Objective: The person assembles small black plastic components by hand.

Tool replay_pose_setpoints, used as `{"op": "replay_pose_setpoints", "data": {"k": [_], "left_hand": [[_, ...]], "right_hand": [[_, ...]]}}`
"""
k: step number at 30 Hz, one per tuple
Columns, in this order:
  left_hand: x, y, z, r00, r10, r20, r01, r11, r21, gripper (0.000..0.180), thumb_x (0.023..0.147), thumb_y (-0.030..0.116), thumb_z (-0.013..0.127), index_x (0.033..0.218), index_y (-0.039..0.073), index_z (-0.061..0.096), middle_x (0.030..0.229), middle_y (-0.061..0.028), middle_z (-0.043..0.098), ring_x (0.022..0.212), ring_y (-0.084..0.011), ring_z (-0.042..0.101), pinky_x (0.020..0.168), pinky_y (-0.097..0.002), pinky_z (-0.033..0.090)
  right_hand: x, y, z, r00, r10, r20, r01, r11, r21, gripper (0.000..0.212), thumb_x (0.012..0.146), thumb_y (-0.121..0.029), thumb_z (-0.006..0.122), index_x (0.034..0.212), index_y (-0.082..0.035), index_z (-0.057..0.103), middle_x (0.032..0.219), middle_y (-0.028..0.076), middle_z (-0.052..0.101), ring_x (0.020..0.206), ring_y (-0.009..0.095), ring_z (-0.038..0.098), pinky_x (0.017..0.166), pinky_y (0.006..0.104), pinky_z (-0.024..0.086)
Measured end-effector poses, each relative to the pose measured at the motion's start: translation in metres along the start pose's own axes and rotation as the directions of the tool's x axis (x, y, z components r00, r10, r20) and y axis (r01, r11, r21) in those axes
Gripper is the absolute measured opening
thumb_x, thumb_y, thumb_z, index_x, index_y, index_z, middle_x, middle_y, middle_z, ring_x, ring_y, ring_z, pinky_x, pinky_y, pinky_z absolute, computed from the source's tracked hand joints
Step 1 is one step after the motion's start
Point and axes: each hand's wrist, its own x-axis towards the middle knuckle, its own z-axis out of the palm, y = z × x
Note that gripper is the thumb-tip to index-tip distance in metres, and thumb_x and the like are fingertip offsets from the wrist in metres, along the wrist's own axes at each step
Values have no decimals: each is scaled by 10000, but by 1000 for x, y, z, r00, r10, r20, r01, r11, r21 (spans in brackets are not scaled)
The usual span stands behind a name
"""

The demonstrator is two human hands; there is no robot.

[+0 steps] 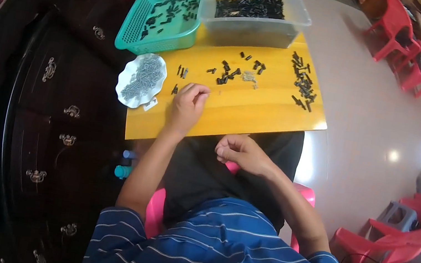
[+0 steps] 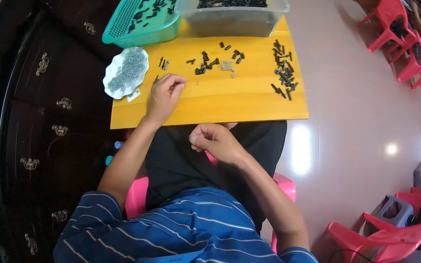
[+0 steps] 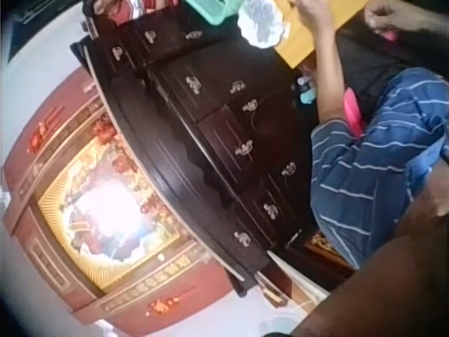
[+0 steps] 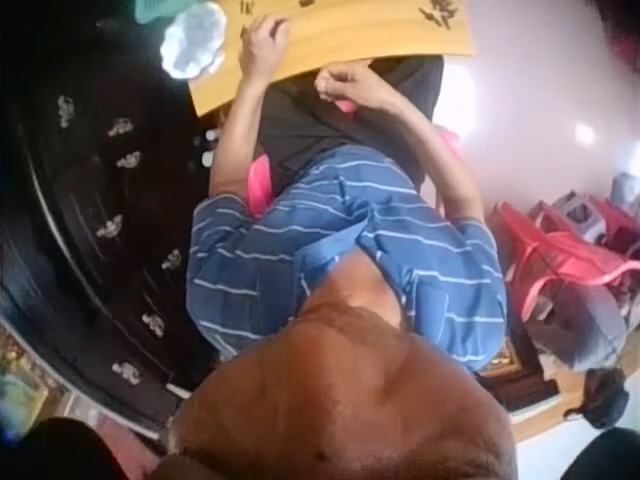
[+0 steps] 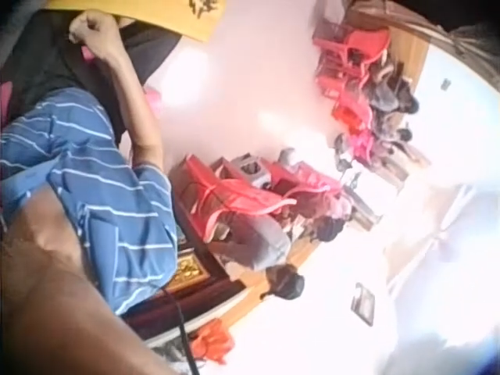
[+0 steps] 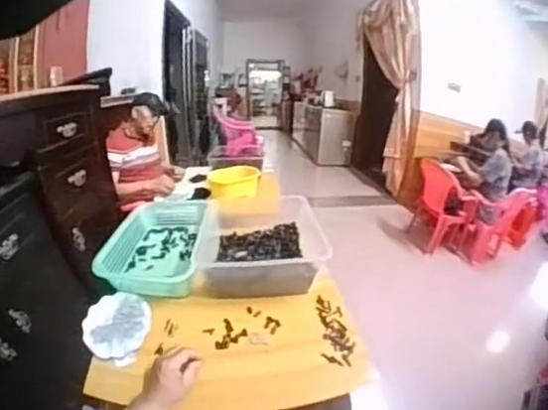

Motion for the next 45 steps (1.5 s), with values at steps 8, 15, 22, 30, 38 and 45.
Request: {"op": "replay_pose_setpoints", "data": {"k": [8, 15, 22, 30, 38, 45], "left_hand": [[2, 16, 20, 977, 190, 95, -208, 949, 239, 58, 836, 10, 637, 894, 16, 633, 874, -131, 649, 837, -330, 632, 751, -397, 505], [40, 11, 47, 963, 231, 140, -260, 932, 252, 61, 837, 33, 631, 897, 41, 623, 883, -137, 644, 873, -367, 601, 770, -449, 486], [23, 9, 44, 990, 136, 34, -140, 974, 176, 74, 831, 1, 628, 902, 21, 633, 874, -140, 648, 850, -342, 620, 763, -413, 496], [-6, 25, 31, 1000, -4, 3, 3, 997, 76, 70, 840, 12, 633, 909, 21, 637, 881, -137, 652, 832, -319, 634, 737, -389, 510], [20, 19, 52, 978, 202, 57, -209, 944, 254, 64, 842, 79, 645, 901, 52, 648, 871, -134, 652, 894, -355, 617, 780, -447, 501], [23, 0, 51, 994, 103, -36, -100, 991, 91, 87, 834, 26, 642, 917, 44, 658, 866, -134, 666, 804, -307, 649, 731, -374, 524]], "right_hand": [[-7, -1, 3, 998, -12, 67, -2, 979, 205, 133, 990, -135, 605, 986, -3, 619, 854, 33, 651, 805, 98, 600, 750, 233, 497], [-14, 1, 1, 995, -94, 12, 94, 995, 15, 84, 973, -79, 601, 968, 4, 616, 831, 33, 643, 776, 95, 591, 739, 235, 498], [-12, 4, 0, 987, -152, -61, 151, 988, -7, 96, 927, -91, 616, 910, -3, 649, 791, 31, 665, 728, 93, 617, 705, 246, 512], [-9, 6, -1, 981, -183, -69, 189, 977, 94, 117, 944, -104, 612, 928, 8, 644, 806, 42, 661, 728, 101, 614, 692, 244, 512], [-8, 7, -2, 980, -164, -111, 174, 981, 91, 156, 954, -153, 629, 923, -1, 639, 784, 30, 645, 706, 94, 592, 685, 235, 499], [-15, 2, -1, 987, -125, -103, 127, 992, 18, 163, 960, -164, 623, 920, -7, 641, 780, 25, 643, 711, 94, 593, 691, 235, 500]]}}
